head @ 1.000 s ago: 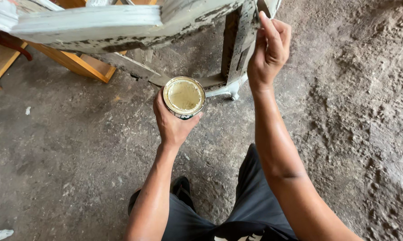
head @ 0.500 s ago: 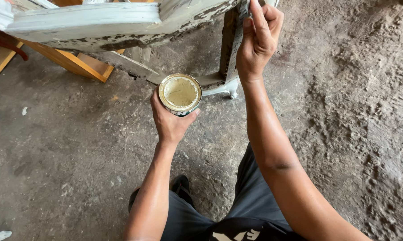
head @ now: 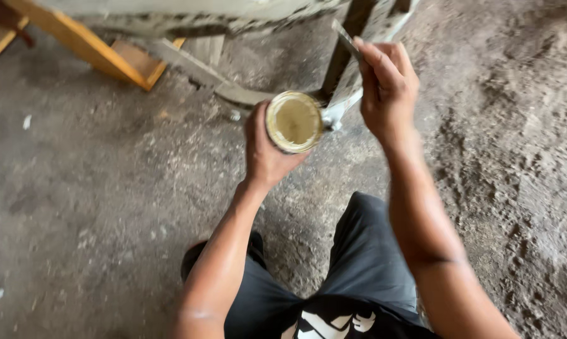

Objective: The person paints the legs and frame of a white wooden chair using a small brush and a can of beige paint. They reposition the chair to access different areas and continue applying paint to the underside and legs.

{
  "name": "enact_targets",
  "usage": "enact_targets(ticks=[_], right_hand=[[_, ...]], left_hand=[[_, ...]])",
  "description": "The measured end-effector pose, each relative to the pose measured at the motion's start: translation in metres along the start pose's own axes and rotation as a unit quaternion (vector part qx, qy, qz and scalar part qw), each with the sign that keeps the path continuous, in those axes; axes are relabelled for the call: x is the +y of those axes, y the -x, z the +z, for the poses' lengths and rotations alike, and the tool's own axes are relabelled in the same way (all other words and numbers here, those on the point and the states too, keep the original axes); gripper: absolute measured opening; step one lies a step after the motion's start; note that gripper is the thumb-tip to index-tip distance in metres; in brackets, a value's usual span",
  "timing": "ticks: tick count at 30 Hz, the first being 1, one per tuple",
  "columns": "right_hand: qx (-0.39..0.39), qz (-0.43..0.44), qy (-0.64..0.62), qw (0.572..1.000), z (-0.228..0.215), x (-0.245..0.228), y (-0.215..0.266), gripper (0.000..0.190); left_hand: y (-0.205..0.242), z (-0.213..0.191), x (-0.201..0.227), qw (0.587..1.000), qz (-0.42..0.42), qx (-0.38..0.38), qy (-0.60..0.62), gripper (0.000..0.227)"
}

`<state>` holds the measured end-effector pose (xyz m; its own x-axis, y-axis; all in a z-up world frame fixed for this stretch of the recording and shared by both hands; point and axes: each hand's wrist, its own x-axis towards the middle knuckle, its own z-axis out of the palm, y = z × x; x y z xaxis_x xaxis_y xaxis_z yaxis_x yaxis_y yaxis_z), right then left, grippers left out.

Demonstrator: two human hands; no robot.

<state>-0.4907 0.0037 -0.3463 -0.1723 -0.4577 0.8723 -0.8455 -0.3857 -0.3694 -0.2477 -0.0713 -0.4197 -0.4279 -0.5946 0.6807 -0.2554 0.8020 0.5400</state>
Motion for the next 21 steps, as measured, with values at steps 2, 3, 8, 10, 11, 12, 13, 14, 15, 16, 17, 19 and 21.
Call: enact_targets(ticks=[2, 3, 8, 10, 11, 12, 13, 14, 15, 16, 17, 19, 21], right_hand=[[-0.142, -0.021, 0.084, 0.986, -0.024, -0.023, 0.015, 0.031], [-0.2, -0.042, 0.119, 0.972, -0.034, -0.033, 0.019, 0.03], [-0.383, -0.115, 0.304, 0.865, -0.05, -0.068, 0.02, 0.038], [-0.462, -0.085, 0.352, 0.81, -0.041, -0.075, 0.018, 0.045], [-0.462, -0.123, 0.374, 0.795, -0.037, -0.078, 0.018, 0.044], [-0.46, -0.163, 0.395, 0.778, -0.033, -0.079, 0.018, 0.044], [-0.458, -0.203, 0.416, 0.759, -0.028, -0.08, 0.019, 0.045], [-0.456, -0.222, 0.42, 0.753, -0.023, -0.08, 0.021, 0.042], [-0.454, -0.241, 0.425, 0.746, -0.018, -0.079, 0.023, 0.039], [-0.45, -0.26, 0.43, 0.738, -0.012, -0.079, 0.025, 0.037], [-0.431, -0.271, 0.417, 0.753, -0.006, -0.078, 0.026, 0.037], [-0.393, -0.291, 0.39, 0.78, 0.006, -0.075, 0.029, 0.036], [-0.409, -0.275, 0.325, 0.807, 0.012, -0.071, 0.029, 0.034]], left_hand=[[0.003, 0.003, -0.002, 0.999, 0.042, -0.004, -0.005, 0.122], [0.005, 0.002, -0.003, 0.998, 0.065, -0.006, -0.006, 0.124], [0.01, 0.004, 0.0, 0.994, 0.104, -0.031, -0.033, 0.127], [0.011, 0.004, 0.002, 0.994, 0.096, -0.042, -0.04, 0.128], [0.013, 0.004, 0.003, 0.994, 0.088, -0.05, -0.047, 0.128], [0.013, 0.004, 0.004, 0.994, 0.081, -0.055, -0.054, 0.128], [0.013, 0.004, 0.004, 0.993, 0.087, -0.052, -0.056, 0.127], [0.014, 0.006, 0.004, 0.993, 0.093, -0.048, -0.058, 0.126], [0.014, 0.007, 0.003, 0.992, 0.098, -0.044, -0.059, 0.125], [0.015, 0.008, 0.004, 0.992, 0.097, -0.046, -0.061, 0.124], [0.016, 0.009, 0.005, 0.992, 0.096, -0.047, -0.064, 0.124], [0.018, 0.01, 0.008, 0.992, 0.096, -0.05, -0.062, 0.123], [0.017, 0.012, 0.013, 0.992, 0.1, -0.051, -0.053, 0.123]])
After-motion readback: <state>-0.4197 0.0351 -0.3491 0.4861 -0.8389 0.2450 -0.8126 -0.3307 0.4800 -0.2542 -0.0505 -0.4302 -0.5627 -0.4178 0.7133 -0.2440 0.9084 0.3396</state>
